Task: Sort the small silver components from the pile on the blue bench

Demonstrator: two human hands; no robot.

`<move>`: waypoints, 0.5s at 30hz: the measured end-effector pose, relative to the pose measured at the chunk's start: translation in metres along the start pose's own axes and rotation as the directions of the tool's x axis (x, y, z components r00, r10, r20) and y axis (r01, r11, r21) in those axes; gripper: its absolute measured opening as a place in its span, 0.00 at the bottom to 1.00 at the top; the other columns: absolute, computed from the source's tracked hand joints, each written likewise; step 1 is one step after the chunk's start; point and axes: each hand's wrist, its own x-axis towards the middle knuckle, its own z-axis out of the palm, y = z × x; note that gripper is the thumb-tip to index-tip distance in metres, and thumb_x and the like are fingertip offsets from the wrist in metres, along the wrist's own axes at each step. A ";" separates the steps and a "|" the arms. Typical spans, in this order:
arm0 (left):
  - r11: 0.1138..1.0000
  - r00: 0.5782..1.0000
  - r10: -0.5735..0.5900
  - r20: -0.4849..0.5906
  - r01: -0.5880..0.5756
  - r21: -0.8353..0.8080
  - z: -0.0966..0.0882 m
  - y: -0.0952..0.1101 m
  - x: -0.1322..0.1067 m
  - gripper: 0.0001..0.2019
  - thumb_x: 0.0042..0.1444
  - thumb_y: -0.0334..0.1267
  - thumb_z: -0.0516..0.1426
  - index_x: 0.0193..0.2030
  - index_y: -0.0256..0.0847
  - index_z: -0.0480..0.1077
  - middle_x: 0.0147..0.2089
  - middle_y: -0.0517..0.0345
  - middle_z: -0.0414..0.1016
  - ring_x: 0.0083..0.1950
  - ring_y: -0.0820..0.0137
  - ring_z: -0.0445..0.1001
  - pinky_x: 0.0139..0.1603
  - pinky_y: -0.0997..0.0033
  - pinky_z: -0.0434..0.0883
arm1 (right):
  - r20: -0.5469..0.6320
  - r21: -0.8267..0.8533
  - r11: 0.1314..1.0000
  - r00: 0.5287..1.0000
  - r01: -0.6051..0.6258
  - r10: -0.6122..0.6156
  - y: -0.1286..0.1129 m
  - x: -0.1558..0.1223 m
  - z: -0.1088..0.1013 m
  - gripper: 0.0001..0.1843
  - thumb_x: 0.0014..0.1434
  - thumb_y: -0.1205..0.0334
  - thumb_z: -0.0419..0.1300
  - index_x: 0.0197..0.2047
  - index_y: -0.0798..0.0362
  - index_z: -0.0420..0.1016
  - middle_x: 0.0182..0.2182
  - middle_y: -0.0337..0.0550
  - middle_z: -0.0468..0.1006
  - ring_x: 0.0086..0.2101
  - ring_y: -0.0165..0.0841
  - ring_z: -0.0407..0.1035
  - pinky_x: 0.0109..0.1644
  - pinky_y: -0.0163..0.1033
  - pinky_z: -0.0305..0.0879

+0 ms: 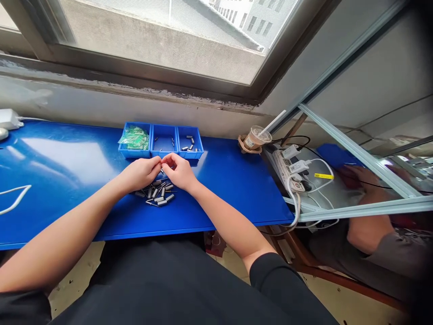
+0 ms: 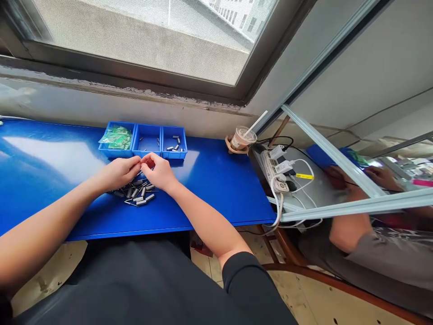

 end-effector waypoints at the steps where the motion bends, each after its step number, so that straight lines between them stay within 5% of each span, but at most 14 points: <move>1: 1.000 1.000 0.002 0.003 -0.002 0.007 0.000 0.000 0.000 0.13 0.68 0.48 0.43 0.34 0.46 0.58 0.29 0.54 0.73 0.29 0.62 0.71 0.32 0.66 0.60 | 0.002 -0.006 1.000 1.000 0.002 -0.002 -0.001 0.000 0.000 0.07 0.61 0.58 0.60 0.39 0.52 0.73 0.33 0.36 0.78 0.34 0.29 0.71 0.45 0.38 0.70; 15: 0.995 1.000 0.024 0.020 -0.026 0.096 0.002 -0.006 0.001 0.13 0.69 0.45 0.43 0.37 0.45 0.63 0.32 0.51 0.78 0.33 0.60 0.77 0.34 0.66 0.63 | 0.045 -0.025 1.000 0.999 0.011 -0.010 -0.002 -0.002 -0.002 0.07 0.62 0.58 0.59 0.40 0.51 0.72 0.32 0.35 0.76 0.34 0.29 0.70 0.45 0.37 0.68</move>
